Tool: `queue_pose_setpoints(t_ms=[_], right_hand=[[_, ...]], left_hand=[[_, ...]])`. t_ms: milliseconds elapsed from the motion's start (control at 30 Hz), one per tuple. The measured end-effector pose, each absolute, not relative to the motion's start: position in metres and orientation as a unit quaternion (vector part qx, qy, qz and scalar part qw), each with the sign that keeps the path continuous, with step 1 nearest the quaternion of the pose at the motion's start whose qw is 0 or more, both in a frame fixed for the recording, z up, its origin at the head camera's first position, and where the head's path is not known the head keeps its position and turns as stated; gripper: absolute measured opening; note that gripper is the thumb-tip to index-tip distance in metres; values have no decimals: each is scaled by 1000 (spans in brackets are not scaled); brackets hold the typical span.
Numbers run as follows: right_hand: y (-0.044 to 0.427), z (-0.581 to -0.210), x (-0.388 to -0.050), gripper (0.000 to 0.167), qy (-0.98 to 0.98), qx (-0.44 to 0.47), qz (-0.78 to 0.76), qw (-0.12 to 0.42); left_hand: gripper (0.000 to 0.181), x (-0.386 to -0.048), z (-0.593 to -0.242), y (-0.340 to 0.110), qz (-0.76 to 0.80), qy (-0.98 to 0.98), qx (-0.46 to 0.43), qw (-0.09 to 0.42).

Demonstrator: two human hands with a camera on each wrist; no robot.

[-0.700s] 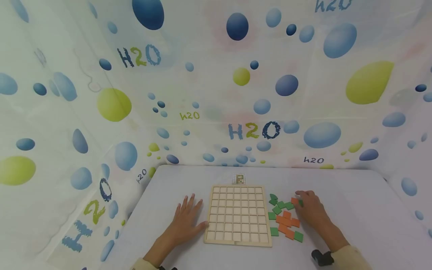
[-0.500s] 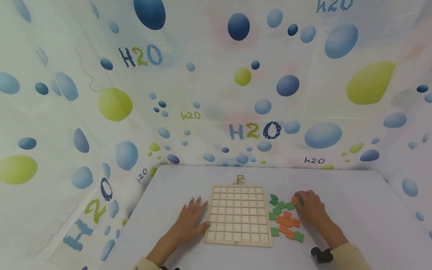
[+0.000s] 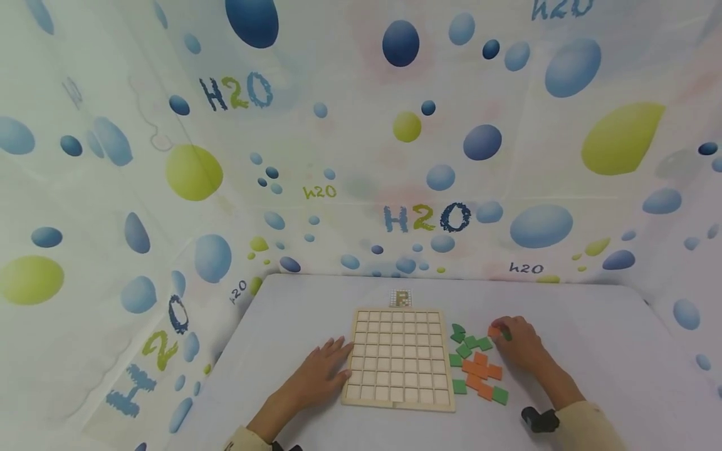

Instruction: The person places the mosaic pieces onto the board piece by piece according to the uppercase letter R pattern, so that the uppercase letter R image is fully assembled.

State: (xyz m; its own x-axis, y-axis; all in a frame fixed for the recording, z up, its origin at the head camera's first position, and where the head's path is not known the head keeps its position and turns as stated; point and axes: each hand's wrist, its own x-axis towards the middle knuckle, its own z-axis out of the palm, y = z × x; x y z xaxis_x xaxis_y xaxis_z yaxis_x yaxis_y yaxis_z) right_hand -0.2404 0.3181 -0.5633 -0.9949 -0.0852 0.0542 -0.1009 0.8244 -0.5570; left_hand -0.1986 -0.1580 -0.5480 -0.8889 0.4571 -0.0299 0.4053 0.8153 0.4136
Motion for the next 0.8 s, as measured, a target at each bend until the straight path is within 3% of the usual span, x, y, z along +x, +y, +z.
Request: queue_pose_setpoints(t_ms=[800], right_hand=[[286,-570,-267,27,-941,59,330,31]], left_hand=[[59,-199,-548,-161,211,948,222,81]])
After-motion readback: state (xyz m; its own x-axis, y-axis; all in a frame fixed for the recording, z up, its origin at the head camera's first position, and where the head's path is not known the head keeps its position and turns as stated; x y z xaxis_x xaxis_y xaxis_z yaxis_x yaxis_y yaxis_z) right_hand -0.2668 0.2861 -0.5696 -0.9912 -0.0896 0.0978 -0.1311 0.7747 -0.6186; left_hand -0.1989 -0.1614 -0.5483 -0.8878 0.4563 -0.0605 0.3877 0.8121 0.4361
